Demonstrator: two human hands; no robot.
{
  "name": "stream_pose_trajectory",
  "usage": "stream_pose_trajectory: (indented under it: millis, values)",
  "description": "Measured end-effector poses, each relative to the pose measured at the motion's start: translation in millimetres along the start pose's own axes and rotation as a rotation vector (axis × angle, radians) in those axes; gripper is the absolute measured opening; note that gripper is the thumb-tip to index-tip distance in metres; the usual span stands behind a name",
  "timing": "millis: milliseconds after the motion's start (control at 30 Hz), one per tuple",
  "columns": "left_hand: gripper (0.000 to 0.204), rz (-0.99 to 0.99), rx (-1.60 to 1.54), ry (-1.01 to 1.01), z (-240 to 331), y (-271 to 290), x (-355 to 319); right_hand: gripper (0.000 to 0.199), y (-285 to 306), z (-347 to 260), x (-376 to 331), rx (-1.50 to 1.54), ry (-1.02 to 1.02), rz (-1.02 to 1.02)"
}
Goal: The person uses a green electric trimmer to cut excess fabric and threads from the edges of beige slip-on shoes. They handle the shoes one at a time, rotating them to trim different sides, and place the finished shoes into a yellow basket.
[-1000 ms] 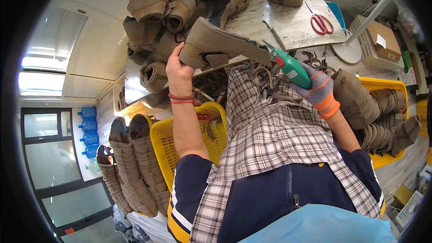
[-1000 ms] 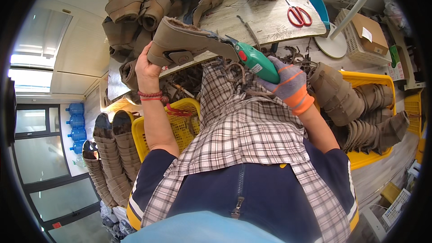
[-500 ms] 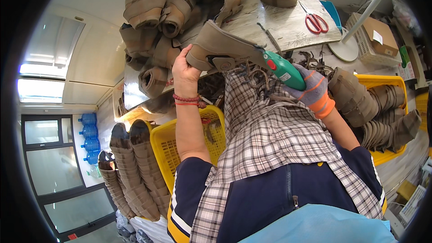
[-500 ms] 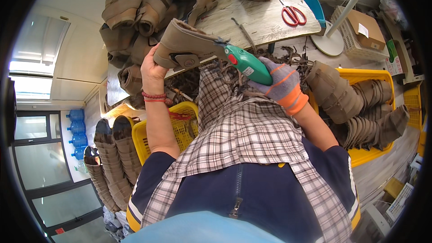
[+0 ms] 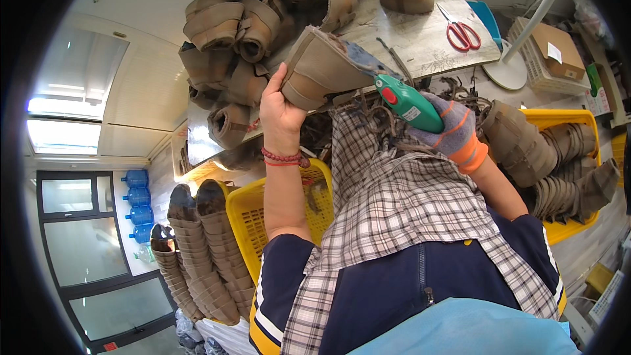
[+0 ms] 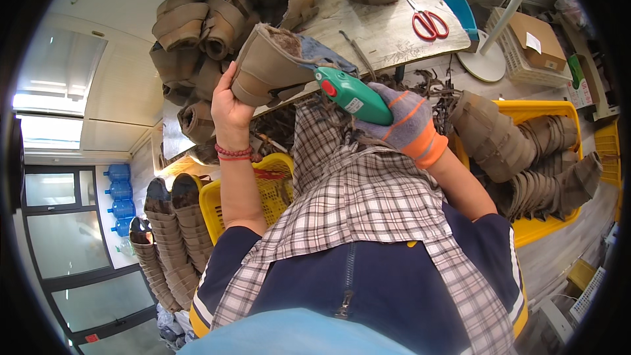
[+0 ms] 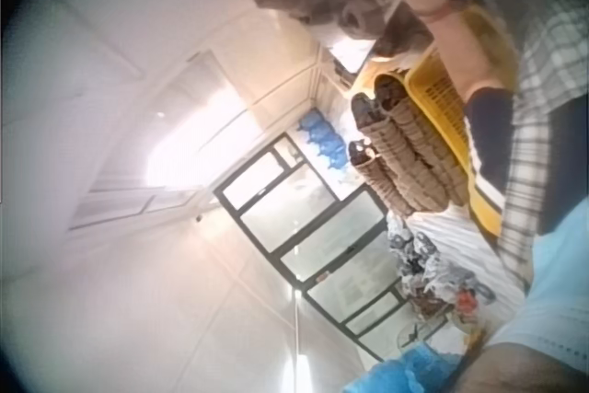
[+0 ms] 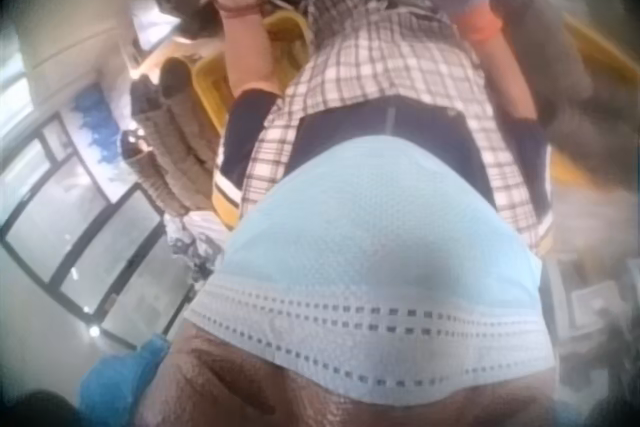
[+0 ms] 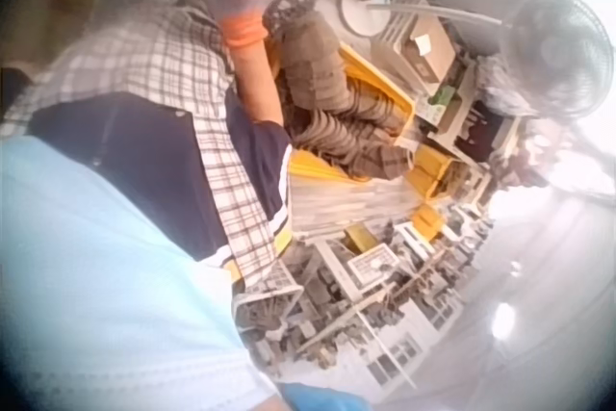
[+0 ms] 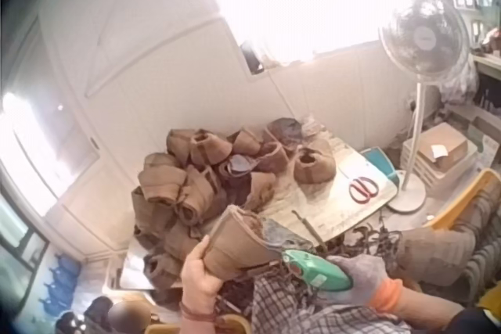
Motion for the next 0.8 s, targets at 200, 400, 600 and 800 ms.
stream_pose_trajectory:
  millis: [200, 400, 600, 800]
  values:
    - [0.040, -0.134, 0.239, -0.268, -10.8, -11.8, -9.7, 0.063, -8.0, 3.8, 6.3, 0.109, -0.111, -0.048]
    - [0.041, -0.287, 0.405, -0.445, -23.7, -18.8, -14.3, 0.059, -11.3, 1.1, 14.0, 0.439, -0.370, -0.047]
    - [0.040, -0.361, 0.618, -0.528, -39.8, -17.0, -9.7, 0.058, -18.0, 12.5, 19.0, 0.588, -0.464, -0.006]
    - [0.023, -0.292, 1.211, -0.928, -48.6, -8.3, -7.7, 0.055, -9.0, 13.5, 29.5, 0.510, -0.513, -0.004]
Point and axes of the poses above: each hand's wrist, its own x-axis towards the middle knuckle, its own y-axis out of the back of the hand, z = x × y, the point moved 3 cm from there along x, towards the middle knuckle, and after that the axes turned 11 degrees about z, right-handed, at the moved point
